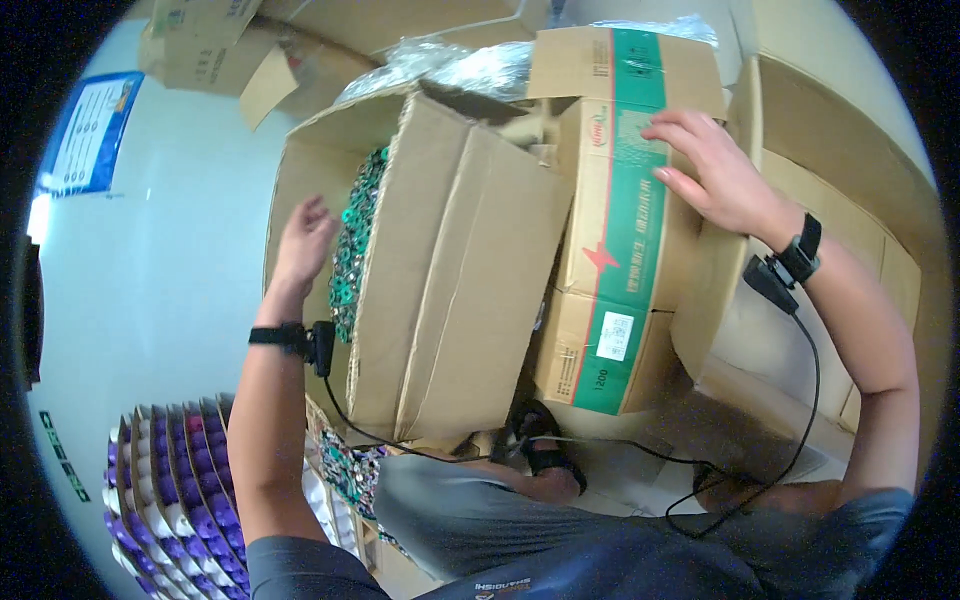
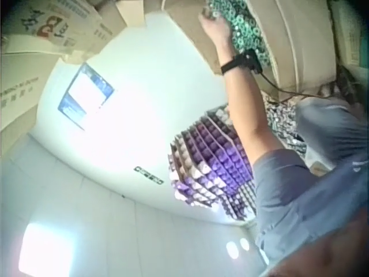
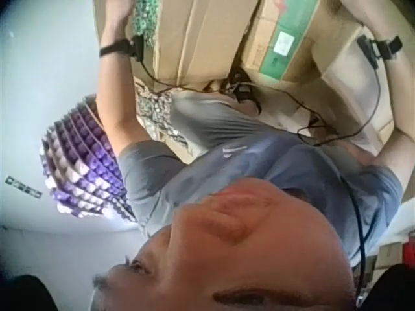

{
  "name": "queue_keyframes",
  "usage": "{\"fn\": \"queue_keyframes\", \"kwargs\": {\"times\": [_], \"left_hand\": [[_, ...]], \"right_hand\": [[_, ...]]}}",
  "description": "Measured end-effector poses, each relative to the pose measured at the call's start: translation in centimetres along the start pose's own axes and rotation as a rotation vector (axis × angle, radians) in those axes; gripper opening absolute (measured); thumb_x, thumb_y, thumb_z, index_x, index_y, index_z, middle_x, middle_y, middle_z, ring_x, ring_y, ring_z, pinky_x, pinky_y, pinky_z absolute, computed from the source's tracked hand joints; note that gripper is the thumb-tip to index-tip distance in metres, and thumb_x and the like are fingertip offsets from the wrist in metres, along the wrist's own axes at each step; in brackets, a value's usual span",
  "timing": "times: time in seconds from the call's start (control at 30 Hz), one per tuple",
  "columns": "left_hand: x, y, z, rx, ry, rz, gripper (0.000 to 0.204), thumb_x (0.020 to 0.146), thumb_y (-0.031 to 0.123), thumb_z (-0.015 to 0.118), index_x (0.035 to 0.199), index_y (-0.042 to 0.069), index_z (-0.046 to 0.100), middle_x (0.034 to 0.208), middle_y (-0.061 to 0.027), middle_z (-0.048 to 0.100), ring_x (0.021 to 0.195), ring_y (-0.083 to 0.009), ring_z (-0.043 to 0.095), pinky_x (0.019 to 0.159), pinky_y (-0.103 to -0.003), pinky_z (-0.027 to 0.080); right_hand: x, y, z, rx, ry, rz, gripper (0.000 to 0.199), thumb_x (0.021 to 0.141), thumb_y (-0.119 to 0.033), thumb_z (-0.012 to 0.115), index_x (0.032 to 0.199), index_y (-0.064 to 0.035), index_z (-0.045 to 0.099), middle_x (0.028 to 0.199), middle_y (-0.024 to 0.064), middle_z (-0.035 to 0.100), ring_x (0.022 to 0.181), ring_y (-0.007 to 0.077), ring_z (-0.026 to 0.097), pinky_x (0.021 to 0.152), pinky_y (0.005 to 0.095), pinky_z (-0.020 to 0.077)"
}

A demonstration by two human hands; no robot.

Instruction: Picking up electronic components from a box and arranging them into rows in another box on the floor.

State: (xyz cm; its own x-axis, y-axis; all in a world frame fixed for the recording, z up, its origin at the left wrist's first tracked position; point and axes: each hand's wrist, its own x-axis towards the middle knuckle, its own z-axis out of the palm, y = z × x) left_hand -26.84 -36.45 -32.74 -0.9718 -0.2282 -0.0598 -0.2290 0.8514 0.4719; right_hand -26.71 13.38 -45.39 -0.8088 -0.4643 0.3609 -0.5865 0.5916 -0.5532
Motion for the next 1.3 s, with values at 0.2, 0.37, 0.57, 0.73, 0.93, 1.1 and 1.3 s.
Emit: {"fn": "queue_keyframes", "kwargs": {"times": [0.2,0.37,0.57,0.73,0.93,1.1,1.3], "left_hand": [[3.4,-8.8,1.4,0.436,-0.150,-0.323,0.058,0.083,0.017,0.064,0.135,-0.001,0.046,0.118,-0.0191,0.063,0.111,-0.0271,0.060,0.095,-0.035,0.046],[5.5,-14.5,1.8,0.635,-0.134,-0.156,0.058,0.079,0.016,0.063,0.133,0.003,0.048,0.120,-0.0230,0.061,0.113,-0.0321,0.058,0.098,-0.039,0.046],[7.4,-15.3,5.8,0.496,-0.207,-0.111,0.054,0.081,0.008,0.059,0.134,0.008,0.048,0.127,-0.0212,0.057,0.118,-0.0321,0.055,0.100,-0.039,0.044],[8.6,-24.6,-0.4,0.386,-0.049,-0.293,0.051,0.080,0.012,0.065,0.130,0.009,0.054,0.120,-0.0166,0.062,0.111,-0.0292,0.060,0.094,-0.038,0.048],[6.8,-13.7,5.9,0.542,-0.141,-0.293,0.036,0.079,0.021,0.068,0.113,0.007,0.064,0.100,-0.0127,0.069,0.098,-0.0256,0.065,0.089,-0.035,0.050],[6.4,-17.4,2.7,0.401,-0.020,-0.268,0.040,0.078,0.021,0.068,0.113,0.005,0.060,0.104,-0.0130,0.068,0.099,-0.0253,0.065,0.089,-0.037,0.050],[5.6,-16.5,3.2,0.509,0.029,-0.107,0.041,0.074,0.012,0.063,0.114,0.005,0.056,0.105,-0.0149,0.067,0.100,-0.0310,0.064,0.090,-0.038,0.049]], "right_hand": [[-0.8,0.5,0.9,-0.017,-0.001,0.060,0.031,0.083,-0.007,0.059,0.113,-0.0051,0.056,0.117,0.0127,0.054,0.113,0.0318,0.050,0.098,0.0395,0.0421],[-0.2,0.5,1.6,-0.006,0.030,0.018,0.021,0.082,-0.005,0.057,0.103,-0.0031,0.059,0.107,0.0125,0.059,0.105,0.0313,0.054,0.092,0.0394,0.0448],[-0.7,0.9,1.6,-0.017,0.081,0.032,0.013,0.082,-0.005,0.056,0.093,-0.0013,0.061,0.095,0.0118,0.061,0.095,0.0304,0.057,0.086,0.0384,0.0472],[1.3,0.2,2.6,0.070,0.136,-0.052,0.011,0.082,-0.005,0.056,0.092,-0.0011,0.060,0.092,0.0117,0.061,0.092,0.0300,0.058,0.083,0.0386,0.0476],[-1.0,1.5,1.8,-0.019,0.116,0.006,0.010,0.081,-0.004,0.056,0.091,-0.0015,0.060,0.091,0.0118,0.061,0.089,0.0299,0.058,0.081,0.0384,0.0478],[-0.4,1.0,1.9,0.013,0.106,-0.008,0.010,0.081,-0.004,0.056,0.090,-0.0013,0.059,0.090,0.0122,0.061,0.089,0.0300,0.058,0.080,0.0387,0.0478],[-0.6,1.2,1.8,0.011,0.089,-0.006,0.011,0.081,-0.005,0.056,0.091,-0.0007,0.060,0.089,0.0132,0.061,0.089,0.0311,0.058,0.080,0.0390,0.0478]]}}
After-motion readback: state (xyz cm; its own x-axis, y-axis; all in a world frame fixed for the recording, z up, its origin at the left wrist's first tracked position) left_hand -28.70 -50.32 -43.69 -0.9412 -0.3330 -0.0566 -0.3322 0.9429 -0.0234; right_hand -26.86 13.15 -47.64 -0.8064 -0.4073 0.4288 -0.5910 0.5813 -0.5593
